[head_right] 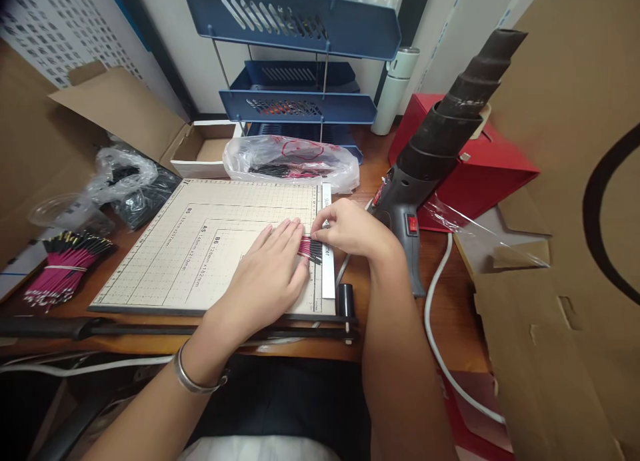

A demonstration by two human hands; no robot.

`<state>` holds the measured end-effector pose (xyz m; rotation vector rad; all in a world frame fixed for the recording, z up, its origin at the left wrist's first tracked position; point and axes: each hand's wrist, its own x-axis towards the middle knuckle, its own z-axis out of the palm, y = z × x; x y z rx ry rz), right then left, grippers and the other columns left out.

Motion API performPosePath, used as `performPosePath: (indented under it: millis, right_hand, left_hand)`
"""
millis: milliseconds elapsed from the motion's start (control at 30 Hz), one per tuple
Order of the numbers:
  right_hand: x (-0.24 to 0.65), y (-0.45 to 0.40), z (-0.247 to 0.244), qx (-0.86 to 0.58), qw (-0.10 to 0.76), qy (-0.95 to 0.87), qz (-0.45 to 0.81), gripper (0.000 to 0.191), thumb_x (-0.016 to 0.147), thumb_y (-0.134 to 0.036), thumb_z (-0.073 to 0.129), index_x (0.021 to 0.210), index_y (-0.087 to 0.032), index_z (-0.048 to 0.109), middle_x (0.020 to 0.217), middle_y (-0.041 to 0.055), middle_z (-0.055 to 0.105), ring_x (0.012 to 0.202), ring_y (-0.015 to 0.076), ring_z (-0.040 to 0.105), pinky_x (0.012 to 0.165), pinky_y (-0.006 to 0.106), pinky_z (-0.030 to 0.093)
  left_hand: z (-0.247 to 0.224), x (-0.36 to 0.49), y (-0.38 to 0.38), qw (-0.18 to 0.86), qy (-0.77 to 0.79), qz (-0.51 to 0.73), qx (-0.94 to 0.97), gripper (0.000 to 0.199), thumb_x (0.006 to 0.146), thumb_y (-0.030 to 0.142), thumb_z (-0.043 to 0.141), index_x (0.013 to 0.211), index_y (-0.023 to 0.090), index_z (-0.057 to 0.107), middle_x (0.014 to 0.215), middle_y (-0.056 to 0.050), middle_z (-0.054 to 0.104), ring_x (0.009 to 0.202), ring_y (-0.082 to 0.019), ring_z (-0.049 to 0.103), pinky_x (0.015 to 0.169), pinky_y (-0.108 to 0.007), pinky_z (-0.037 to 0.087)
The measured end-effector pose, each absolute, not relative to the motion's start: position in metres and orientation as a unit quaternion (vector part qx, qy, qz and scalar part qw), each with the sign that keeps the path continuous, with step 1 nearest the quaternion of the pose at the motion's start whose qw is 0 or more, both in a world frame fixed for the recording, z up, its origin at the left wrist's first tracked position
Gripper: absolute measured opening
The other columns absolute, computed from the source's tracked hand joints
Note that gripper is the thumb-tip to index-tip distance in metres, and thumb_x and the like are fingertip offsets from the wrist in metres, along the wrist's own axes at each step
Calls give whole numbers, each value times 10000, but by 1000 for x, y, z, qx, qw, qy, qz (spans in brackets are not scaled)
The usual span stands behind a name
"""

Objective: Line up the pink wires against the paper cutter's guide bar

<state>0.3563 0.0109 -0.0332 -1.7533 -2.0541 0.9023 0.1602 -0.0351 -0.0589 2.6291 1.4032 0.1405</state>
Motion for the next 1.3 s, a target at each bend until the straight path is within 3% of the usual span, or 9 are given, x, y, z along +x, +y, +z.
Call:
performPosePath:
  millis: [167,367,533,767,1000,1167,1300]
  right_hand:
    - [355,10,-32,-608,144,-711,321,160,867,-232,704,882,-131,827,684,-2,625,657,91,446,654,274,331]
    - [355,8,-28,-614,136,-699,341,157,865,-221,692,860,-116,808,622,-10,576,621,87,436,647,271,315]
    - [354,6,-24,-632,161,-686,323,103,845,-160,694,865,-121,787,577,-46,436,581,74,352,639,276,279]
    - [352,7,-24,-640,180,-679,311,125,885,-187,687,917,-115,784,576,-52,403,590,81,366,661,282,285]
    - [359,5,-28,-607,202,-689,341,183,847,-271,711,914,-124,799,581,-52,367,572,73,304,619,291,238]
    - [357,6,-27,-608,153,-699,344,163,837,-249,715,858,-119,810,617,-18,524,609,78,401,653,277,297]
    - [358,8,-29,-616,136,-691,353,189,841,-271,699,866,-125,817,678,16,642,640,102,493,647,268,340]
  left_hand:
    - [-61,159,-43,78,436,66,894,640,1124,331,328,1676,18,411,1777,-154,339,1683,-287,308,1422,-525,215]
    - [-70,165,-48,71,437,89,892,664,1121,362,347,1644,-39,432,1744,-217,367,1658,-333,355,1384,-552,321]
    - [-78,173,-56,50,454,135,879,635,1107,308,334,1605,-60,477,1698,-250,438,1616,-371,427,1333,-575,411]
    - [-69,174,-53,77,387,93,914,628,1089,210,294,1640,-66,420,1745,-231,356,1661,-327,334,1385,-506,326]
    - [-58,155,-48,81,424,85,898,673,1086,333,404,1637,-53,425,1742,-229,384,1665,-346,332,1396,-555,290]
    - [-58,160,-43,95,460,69,880,726,1080,360,425,1664,-67,363,1762,-251,320,1678,-365,290,1392,-566,288]
    - [-65,171,-43,81,485,96,866,659,1105,340,368,1633,-48,431,1729,-245,394,1656,-363,350,1376,-587,315]
